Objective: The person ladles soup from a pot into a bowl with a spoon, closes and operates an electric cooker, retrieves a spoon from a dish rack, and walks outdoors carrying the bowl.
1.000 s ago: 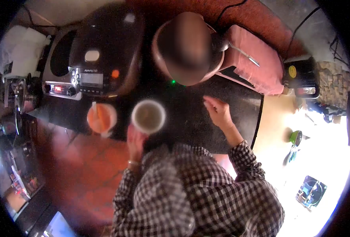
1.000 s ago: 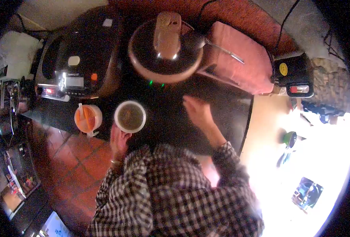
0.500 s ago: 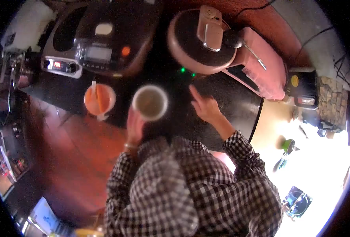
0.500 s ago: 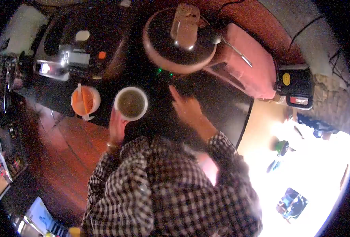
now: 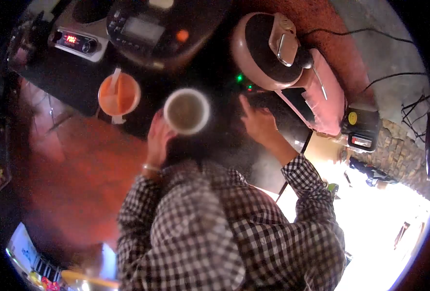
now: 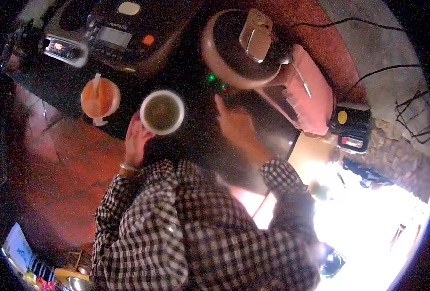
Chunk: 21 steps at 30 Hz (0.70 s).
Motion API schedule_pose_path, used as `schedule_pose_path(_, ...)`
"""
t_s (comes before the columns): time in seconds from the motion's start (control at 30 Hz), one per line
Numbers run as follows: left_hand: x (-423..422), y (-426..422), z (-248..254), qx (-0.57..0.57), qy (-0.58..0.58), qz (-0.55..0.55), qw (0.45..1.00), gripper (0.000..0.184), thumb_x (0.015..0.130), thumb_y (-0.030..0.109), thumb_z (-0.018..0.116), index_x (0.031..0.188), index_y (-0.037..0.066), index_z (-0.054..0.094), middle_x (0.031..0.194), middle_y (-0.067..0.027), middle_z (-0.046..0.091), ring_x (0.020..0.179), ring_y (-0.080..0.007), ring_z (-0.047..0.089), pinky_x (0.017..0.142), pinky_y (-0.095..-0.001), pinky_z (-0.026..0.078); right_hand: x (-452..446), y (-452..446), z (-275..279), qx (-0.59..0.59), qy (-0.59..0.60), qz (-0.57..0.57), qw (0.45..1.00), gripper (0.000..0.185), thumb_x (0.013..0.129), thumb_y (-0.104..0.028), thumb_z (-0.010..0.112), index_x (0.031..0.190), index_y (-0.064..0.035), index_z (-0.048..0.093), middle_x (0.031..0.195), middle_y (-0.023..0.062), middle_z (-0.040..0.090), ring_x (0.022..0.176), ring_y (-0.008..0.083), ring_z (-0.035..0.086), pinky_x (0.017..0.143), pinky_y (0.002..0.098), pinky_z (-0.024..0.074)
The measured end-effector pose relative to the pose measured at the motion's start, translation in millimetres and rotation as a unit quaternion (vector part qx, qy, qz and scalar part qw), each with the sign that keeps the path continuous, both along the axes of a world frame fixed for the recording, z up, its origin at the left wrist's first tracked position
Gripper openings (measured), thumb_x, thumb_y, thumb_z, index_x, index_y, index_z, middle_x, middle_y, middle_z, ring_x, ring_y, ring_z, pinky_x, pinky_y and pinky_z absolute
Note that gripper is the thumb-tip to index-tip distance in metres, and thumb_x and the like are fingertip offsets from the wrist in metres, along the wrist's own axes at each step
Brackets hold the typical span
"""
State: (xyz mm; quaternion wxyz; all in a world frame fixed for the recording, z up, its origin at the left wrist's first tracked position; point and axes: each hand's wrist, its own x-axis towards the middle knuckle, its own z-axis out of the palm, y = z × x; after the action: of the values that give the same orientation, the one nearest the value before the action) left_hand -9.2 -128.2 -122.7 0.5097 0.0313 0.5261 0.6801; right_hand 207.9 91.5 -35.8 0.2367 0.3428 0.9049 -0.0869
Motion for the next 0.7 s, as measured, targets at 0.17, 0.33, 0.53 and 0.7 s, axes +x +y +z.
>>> schedule_pose_path(0.17, 3, -21, -13, 0.005, -0.016, 0.029, 0.999, 0.056, 0.096, 0.034, 0.048, 0.141, 0.005, 0.029, 0.128, -0.013, 0.051, 0.097, -0.0219, 0.061, 0.077, -0.0342, 0.053, 5, -1, 7, 0.038, -0.017, 0.02, 0.999, 0.074, 0.085, -0.027, 0.059, 0.146, -0.0168, 0.017, 0.094, 0.0152, 0.065, 0.087, 0.0356, 0.062, 0.086, 0.047, 0.0438)
schedule_pose_path(0.33, 6, -45, -16, -0.025, -0.014, 0.039, 0.999, 0.055, 0.096, 0.034, 0.049, 0.14, 0.005, 0.032, 0.127, -0.0145, 0.052, 0.095, -0.0232, 0.062, 0.077, -0.0344, 0.052, -4, -8, 11, 0.073, 0.017, 0.063, 0.995, 0.076, 0.086, -0.028, 0.059, 0.147, -0.0143, 0.015, 0.089, 0.0175, 0.065, 0.082, 0.0353, 0.062, 0.083, 0.0473, 0.0447)
schedule_pose_path(0.53, 18, -82, -6, -0.058, -0.02, 0.094, 0.994, 0.049, 0.096, 0.032, 0.049, 0.136, 0.005, 0.039, 0.12, -0.0138, 0.057, 0.089, -0.0233, 0.064, 0.076, -0.0315, 0.052, -25, -3, 12, 0.128, 0.013, 0.101, 0.987, 0.076, 0.086, -0.028, 0.058, 0.146, -0.0089, 0.014, 0.081, 0.0169, 0.065, 0.076, 0.0339, 0.063, 0.076, 0.0459, 0.046)
schedule_pose_path(0.7, 34, -125, -25, -0.04, -0.022, 0.145, 0.988, 0.047, 0.095, 0.033, 0.051, 0.133, 0.005, 0.043, 0.117, -0.0122, 0.059, 0.089, -0.0235, 0.063, 0.077, -0.0339, 0.052, -33, 5, 12, 0.171, 0.077, 0.162, 0.969, 0.076, 0.086, -0.027, 0.058, 0.146, -0.009, 0.015, 0.074, 0.0152, 0.065, 0.071, 0.0325, 0.063, 0.075, 0.0435, 0.0462)
